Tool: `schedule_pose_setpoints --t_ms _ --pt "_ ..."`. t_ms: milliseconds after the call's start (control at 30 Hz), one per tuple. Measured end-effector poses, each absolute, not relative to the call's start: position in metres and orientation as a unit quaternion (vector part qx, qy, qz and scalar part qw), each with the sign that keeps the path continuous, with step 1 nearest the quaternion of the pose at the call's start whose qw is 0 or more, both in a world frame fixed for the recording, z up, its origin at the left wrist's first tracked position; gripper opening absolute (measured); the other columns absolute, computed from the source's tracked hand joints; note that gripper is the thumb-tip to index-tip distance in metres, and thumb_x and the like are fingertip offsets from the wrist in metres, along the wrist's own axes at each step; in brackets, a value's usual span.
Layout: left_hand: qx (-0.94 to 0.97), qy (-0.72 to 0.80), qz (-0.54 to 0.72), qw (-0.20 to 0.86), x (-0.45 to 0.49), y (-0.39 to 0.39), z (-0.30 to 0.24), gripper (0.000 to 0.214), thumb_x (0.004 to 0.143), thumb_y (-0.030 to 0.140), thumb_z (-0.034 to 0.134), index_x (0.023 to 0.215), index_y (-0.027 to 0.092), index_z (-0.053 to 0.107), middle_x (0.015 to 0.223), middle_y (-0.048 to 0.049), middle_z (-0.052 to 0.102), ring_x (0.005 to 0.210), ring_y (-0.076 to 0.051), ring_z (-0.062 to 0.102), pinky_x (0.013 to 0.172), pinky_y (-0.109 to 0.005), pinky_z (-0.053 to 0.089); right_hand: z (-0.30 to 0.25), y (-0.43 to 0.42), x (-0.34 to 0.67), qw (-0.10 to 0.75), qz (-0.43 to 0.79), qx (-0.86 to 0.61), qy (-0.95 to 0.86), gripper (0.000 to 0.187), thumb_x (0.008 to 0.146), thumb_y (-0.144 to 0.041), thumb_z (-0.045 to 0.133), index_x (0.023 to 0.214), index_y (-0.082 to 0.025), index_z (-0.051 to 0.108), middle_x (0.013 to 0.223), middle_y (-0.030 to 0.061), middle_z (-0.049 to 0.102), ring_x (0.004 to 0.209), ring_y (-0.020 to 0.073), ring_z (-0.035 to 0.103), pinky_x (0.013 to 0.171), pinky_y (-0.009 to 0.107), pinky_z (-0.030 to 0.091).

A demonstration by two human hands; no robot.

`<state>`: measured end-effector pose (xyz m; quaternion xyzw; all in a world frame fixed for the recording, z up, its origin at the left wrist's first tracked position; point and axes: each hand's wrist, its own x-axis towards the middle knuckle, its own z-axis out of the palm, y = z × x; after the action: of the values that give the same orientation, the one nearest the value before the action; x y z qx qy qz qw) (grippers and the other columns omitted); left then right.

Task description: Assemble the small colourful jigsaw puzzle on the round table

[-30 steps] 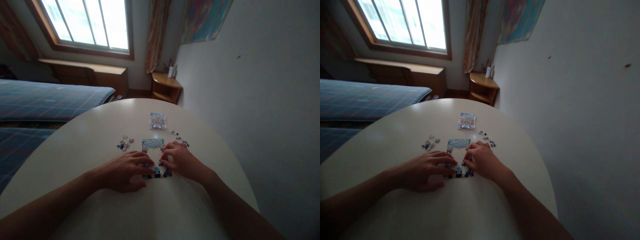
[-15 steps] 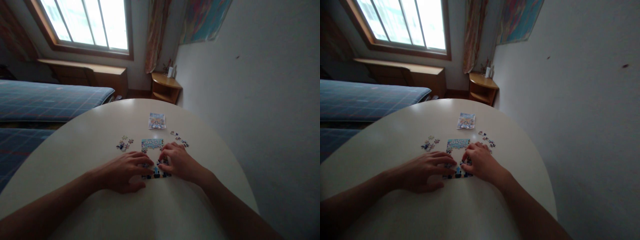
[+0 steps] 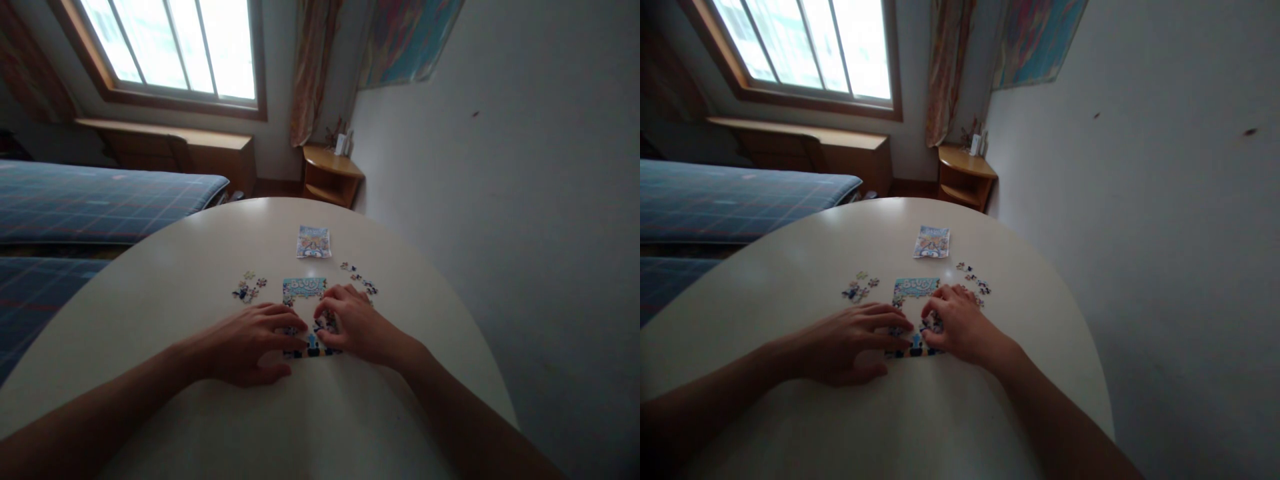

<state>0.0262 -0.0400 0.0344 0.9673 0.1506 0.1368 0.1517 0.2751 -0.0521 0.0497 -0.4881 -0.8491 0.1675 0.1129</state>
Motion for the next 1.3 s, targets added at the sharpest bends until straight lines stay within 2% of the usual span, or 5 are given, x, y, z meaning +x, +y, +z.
schedule_pose_setpoints --t_ms 433,767,1000,1167,1300 --pt "0.967 0.152 0.137 0.151 0.026 -0.041 0.036 0.039 0.085 0.032 0.066 0.124 0.028 0.062 0.129 -0.0073 0.062 0.116 -0.028 0.059 0.101 -0.047 0.049 0.048 -0.051 0.277 0.116 0.177 -0.466 -0.859 0.019 0.079 -0.025 0.075 0.097 -0.022 0.069 0.117 0.0079 0.063 0.115 0.0269 0.050 0.102 0.044 0.033" --pt "0.969 0.156 0.121 0.150 0.027 -0.041 0.036 0.037 0.086 0.034 0.064 0.122 0.028 0.062 0.130 -0.0071 0.061 0.118 -0.028 0.058 0.102 -0.047 0.048 0.055 -0.051 0.278 0.121 0.203 -0.467 -0.852 0.007 0.082 -0.020 0.074 0.087 -0.023 0.070 0.089 0.0003 0.074 0.097 0.0201 0.062 0.098 0.042 0.030" --pt "0.970 0.153 0.129 0.142 0.025 -0.040 0.035 0.038 0.086 0.034 0.065 0.124 0.028 0.062 0.130 -0.0073 0.062 0.118 -0.028 0.058 0.102 -0.047 0.048 0.058 -0.048 0.285 0.159 0.236 -0.469 -0.836 0.011 0.086 -0.023 0.070 0.096 -0.027 0.075 0.083 -0.0017 0.076 0.094 0.0188 0.066 0.098 0.040 0.035" --pt "0.969 0.160 0.116 0.150 0.026 -0.041 0.036 0.039 0.086 0.033 0.065 0.124 0.029 0.061 0.130 -0.0061 0.061 0.119 -0.028 0.057 0.103 -0.047 0.047 0.058 -0.046 0.282 0.163 0.271 -0.467 -0.826 0.005 0.084 -0.026 0.073 0.081 -0.022 0.075 0.077 -0.0014 0.075 0.077 0.0143 0.067 0.091 0.034 0.040" --pt "0.968 0.157 0.125 0.151 0.027 -0.041 0.036 0.040 0.085 0.033 0.066 0.125 0.029 0.061 0.130 -0.0064 0.061 0.118 -0.028 0.058 0.102 -0.046 0.048 0.056 -0.046 0.281 0.145 0.250 -0.480 -0.828 0.001 0.081 -0.025 0.076 0.081 -0.024 0.077 0.079 0.0003 0.075 0.084 0.0176 0.066 0.091 0.035 0.040"
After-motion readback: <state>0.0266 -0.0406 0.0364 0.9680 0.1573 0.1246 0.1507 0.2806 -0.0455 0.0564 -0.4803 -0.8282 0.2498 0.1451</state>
